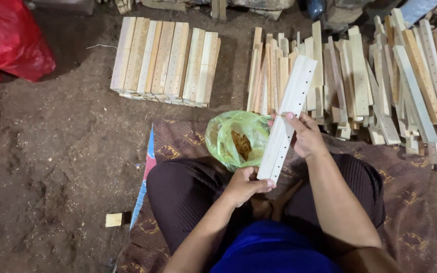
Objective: A person sits on the floor and manually inspects wooden slats one by one before stacking them into a neat pile.
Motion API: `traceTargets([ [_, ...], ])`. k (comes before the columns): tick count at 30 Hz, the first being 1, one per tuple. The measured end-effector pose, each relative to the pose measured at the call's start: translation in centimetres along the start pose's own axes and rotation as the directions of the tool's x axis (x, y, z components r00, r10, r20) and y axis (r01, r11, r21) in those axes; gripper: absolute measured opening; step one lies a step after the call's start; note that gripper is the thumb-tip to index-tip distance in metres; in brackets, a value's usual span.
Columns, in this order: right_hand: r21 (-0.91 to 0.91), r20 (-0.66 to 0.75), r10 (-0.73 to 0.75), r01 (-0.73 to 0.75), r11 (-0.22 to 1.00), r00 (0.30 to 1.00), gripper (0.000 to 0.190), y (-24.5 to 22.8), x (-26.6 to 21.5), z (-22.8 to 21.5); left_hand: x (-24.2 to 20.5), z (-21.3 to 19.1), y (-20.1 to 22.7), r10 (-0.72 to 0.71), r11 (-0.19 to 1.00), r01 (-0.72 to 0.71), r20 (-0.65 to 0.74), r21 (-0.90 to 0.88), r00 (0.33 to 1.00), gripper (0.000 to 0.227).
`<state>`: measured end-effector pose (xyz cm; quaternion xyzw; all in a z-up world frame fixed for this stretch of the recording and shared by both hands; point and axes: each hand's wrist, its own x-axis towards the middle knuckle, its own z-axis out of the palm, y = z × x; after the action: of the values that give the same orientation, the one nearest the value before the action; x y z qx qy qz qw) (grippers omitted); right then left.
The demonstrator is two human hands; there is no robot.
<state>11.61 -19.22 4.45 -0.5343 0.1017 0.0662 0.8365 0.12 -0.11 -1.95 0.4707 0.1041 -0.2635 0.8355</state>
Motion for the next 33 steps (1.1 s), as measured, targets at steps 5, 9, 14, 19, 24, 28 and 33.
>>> traceTargets([
  [5, -0.214, 0.01, -0.008, 0.01, 0.977, 1.0, 0.043, 2.5, 2.0, -1.0, 1.5, -2.8, 0.5, 0.063, 0.998, -0.063, -0.09, 0.002, 0.994, 0.046],
  [9, -0.289, 0.022, 0.022, -0.015, 0.957, 1.0, 0.041, 5.8, 3.6, 2.6, 2.9, -4.2, 3.5, 0.096, 0.995, -0.1, -0.146, -0.016, 0.985, 0.043],
  [14, -0.338, -0.067, 0.065, -0.084, 0.937, 0.996, 0.041, 10.7, 13.2, 5.0, 7.2, -9.5, 7.1, 0.109, 0.974, -0.162, -0.304, -0.156, 0.946, 0.035],
  [19, -0.34, -0.062, 0.062, -0.079, 0.937, 0.996, 0.048, 16.2, 25.2, 10.5, 14.0, -16.0, 10.2, 0.16, 0.929, -0.294, -0.469, -0.227, 0.868, 0.033],
  [24, -0.387, -0.025, 0.076, -0.08, 0.919, 0.997, 0.08, 17.7, 30.9, 17.1, 18.3, -19.8, 14.1, 0.176, 0.903, -0.376, -0.617, -0.21, 0.767, 0.03],
  [28, -0.575, -0.09, 0.053, -0.095, 0.813, 0.995, 0.065, 16.3, 31.8, 21.4, 21.5, -21.9, 15.7, 0.171, 0.888, -0.413, -0.687, -0.204, 0.706, 0.024],
  [33, -0.754, -0.105, 0.061, -0.119, 0.646, 0.993, 0.065, 18.2, 34.9, 23.1, 22.2, -22.8, 17.6, 0.149, 0.9, -0.406, -0.765, -0.157, 0.627, 0.024],
])
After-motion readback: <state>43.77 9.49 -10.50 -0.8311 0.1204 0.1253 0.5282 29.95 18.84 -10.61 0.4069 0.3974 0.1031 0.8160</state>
